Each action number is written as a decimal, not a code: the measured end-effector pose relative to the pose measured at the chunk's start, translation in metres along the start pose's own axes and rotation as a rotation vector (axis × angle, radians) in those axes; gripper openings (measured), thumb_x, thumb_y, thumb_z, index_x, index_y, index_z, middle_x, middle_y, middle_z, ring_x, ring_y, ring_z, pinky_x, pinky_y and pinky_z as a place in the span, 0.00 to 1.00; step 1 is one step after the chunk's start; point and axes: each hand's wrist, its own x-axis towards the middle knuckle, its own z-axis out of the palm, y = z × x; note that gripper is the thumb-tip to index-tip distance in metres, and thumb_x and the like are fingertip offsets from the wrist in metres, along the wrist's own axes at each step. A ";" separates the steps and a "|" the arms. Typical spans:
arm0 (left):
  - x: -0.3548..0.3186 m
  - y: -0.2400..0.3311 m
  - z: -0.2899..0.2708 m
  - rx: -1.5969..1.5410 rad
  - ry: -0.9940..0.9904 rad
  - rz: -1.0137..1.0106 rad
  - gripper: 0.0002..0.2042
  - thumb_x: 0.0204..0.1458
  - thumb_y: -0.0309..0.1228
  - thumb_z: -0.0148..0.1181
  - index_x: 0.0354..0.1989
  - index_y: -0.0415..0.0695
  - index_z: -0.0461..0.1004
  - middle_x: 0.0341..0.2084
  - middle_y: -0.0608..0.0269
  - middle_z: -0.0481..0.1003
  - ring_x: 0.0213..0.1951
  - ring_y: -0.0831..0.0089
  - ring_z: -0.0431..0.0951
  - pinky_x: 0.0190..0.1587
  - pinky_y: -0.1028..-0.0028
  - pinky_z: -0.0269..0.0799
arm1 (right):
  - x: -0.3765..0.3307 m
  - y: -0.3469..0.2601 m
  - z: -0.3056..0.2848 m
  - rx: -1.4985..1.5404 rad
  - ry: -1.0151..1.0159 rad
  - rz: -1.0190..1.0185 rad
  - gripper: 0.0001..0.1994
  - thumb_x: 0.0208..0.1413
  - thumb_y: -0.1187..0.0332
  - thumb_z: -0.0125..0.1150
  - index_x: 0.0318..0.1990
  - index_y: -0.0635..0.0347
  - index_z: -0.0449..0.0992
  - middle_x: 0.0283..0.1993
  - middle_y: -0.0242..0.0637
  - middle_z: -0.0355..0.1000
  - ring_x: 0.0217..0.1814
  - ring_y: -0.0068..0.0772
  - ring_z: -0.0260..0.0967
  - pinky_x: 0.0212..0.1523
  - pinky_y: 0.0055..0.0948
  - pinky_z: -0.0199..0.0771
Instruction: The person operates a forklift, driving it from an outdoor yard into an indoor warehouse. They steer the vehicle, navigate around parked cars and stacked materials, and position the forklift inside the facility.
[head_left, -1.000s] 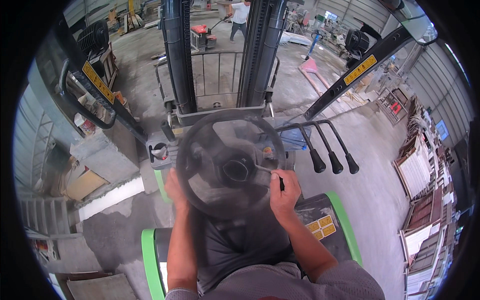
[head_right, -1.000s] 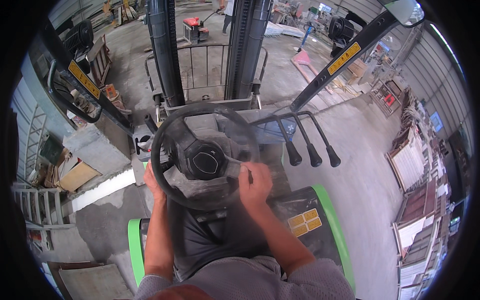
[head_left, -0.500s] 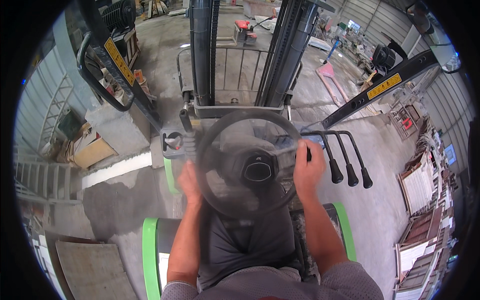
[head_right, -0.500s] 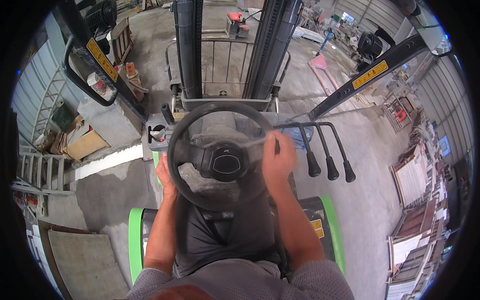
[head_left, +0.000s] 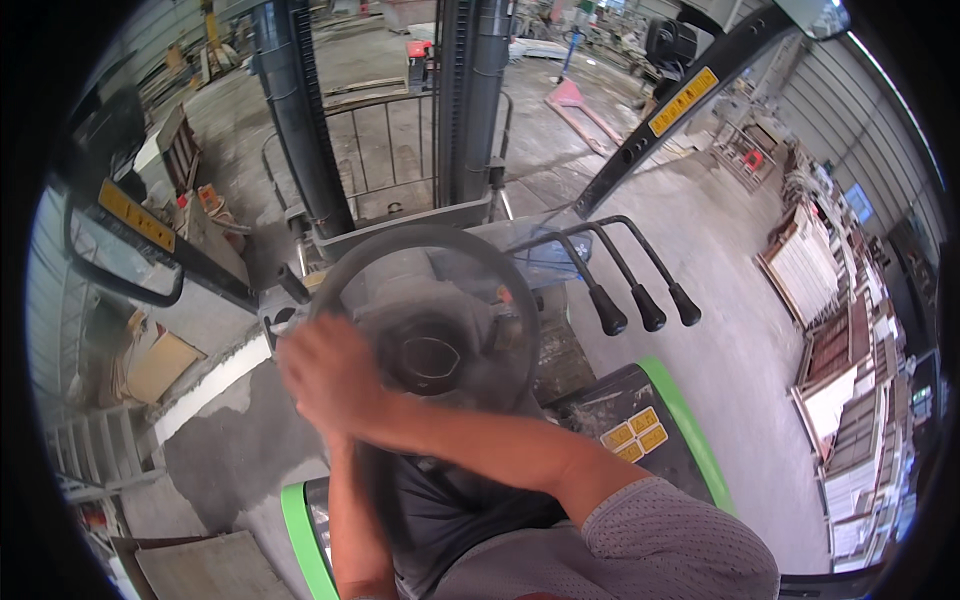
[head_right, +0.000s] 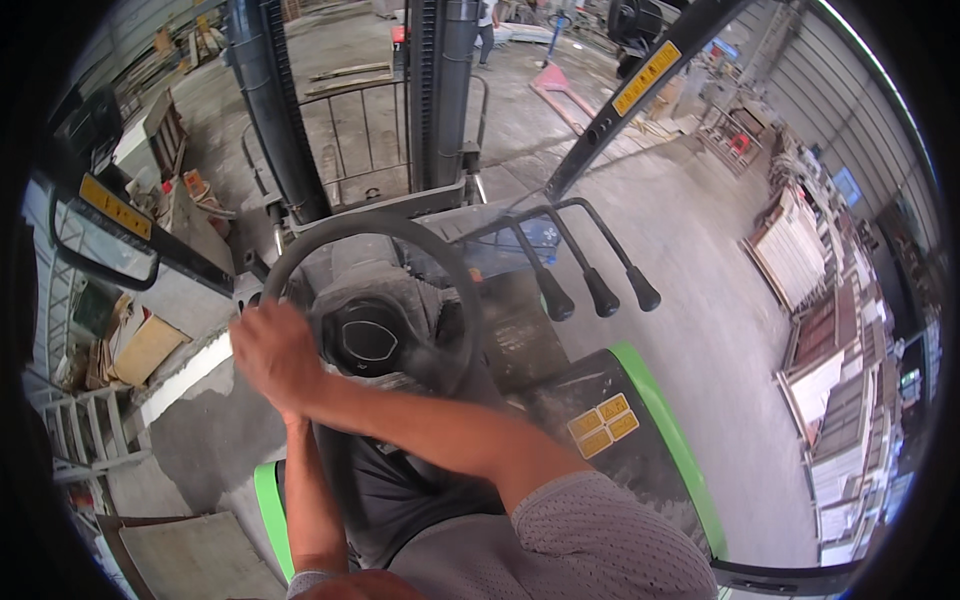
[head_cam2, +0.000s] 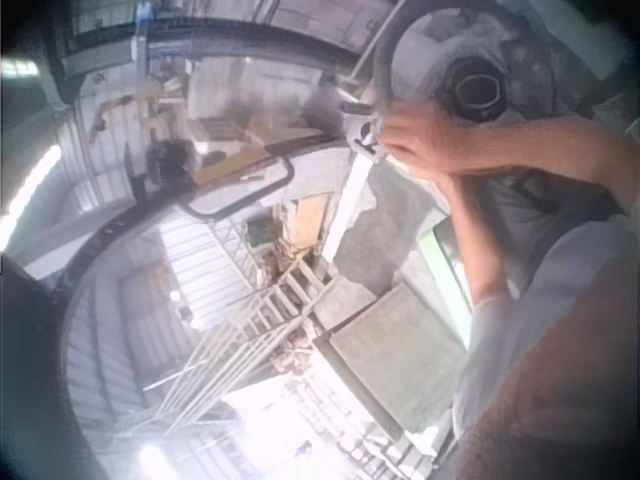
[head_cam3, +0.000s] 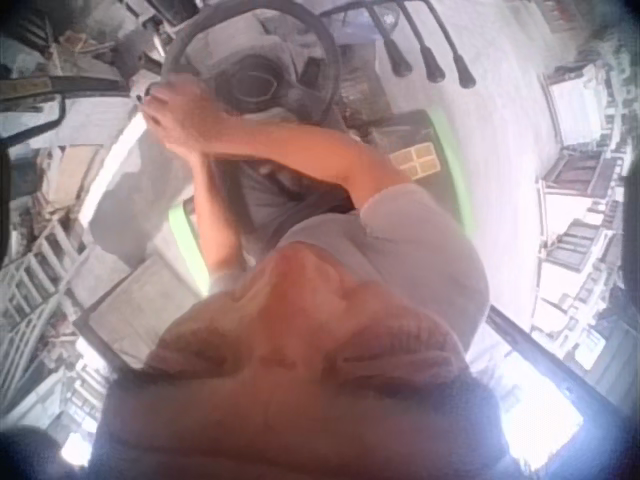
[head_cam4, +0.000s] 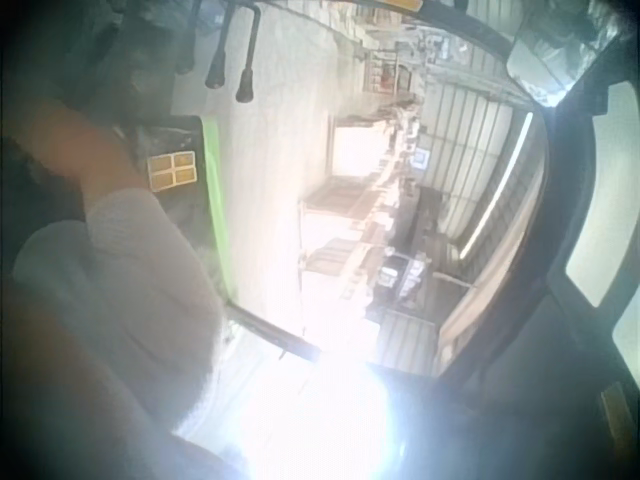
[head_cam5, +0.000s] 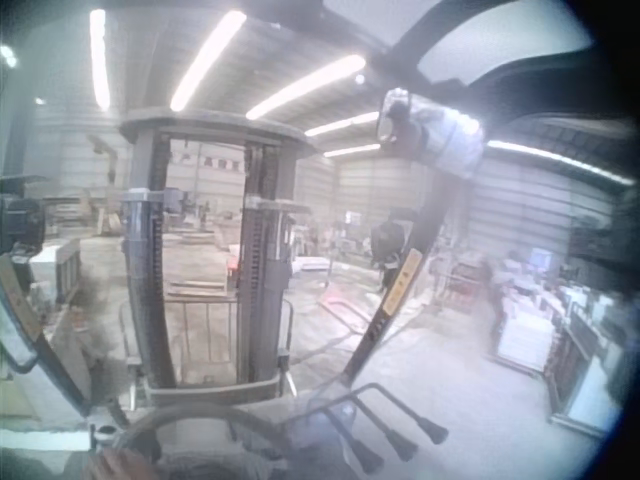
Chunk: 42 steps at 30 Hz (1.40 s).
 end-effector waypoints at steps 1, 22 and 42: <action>-0.004 0.003 -0.004 -0.004 -0.010 -0.035 0.22 0.71 0.43 0.45 0.41 0.36 0.79 0.28 0.56 0.80 0.29 0.69 0.74 0.34 0.61 0.70 | -0.021 -0.019 -0.006 0.062 -0.042 0.053 0.09 0.46 0.71 0.68 0.34 0.55 0.74 0.33 0.35 0.67 0.39 0.42 0.69 0.40 0.42 0.70; 0.074 -0.012 -0.009 -0.399 -0.221 -0.460 0.23 0.73 0.50 0.40 0.37 0.43 0.73 0.21 0.66 0.72 0.20 0.80 0.68 0.22 0.77 0.62 | 0.034 0.103 -0.106 -0.230 0.328 0.155 0.06 0.48 0.76 0.67 0.31 0.57 0.74 0.26 0.38 0.68 0.32 0.48 0.71 0.35 0.46 0.70; -0.178 -0.170 0.057 -0.057 -0.719 -0.630 0.17 0.66 0.38 0.49 0.36 0.37 0.79 0.32 0.49 0.81 0.36 0.51 0.80 0.42 0.53 0.73 | -0.109 0.032 -0.150 -0.214 -0.098 0.326 0.07 0.50 0.77 0.69 0.37 0.59 0.81 0.34 0.39 0.76 0.33 0.42 0.72 0.37 0.40 0.72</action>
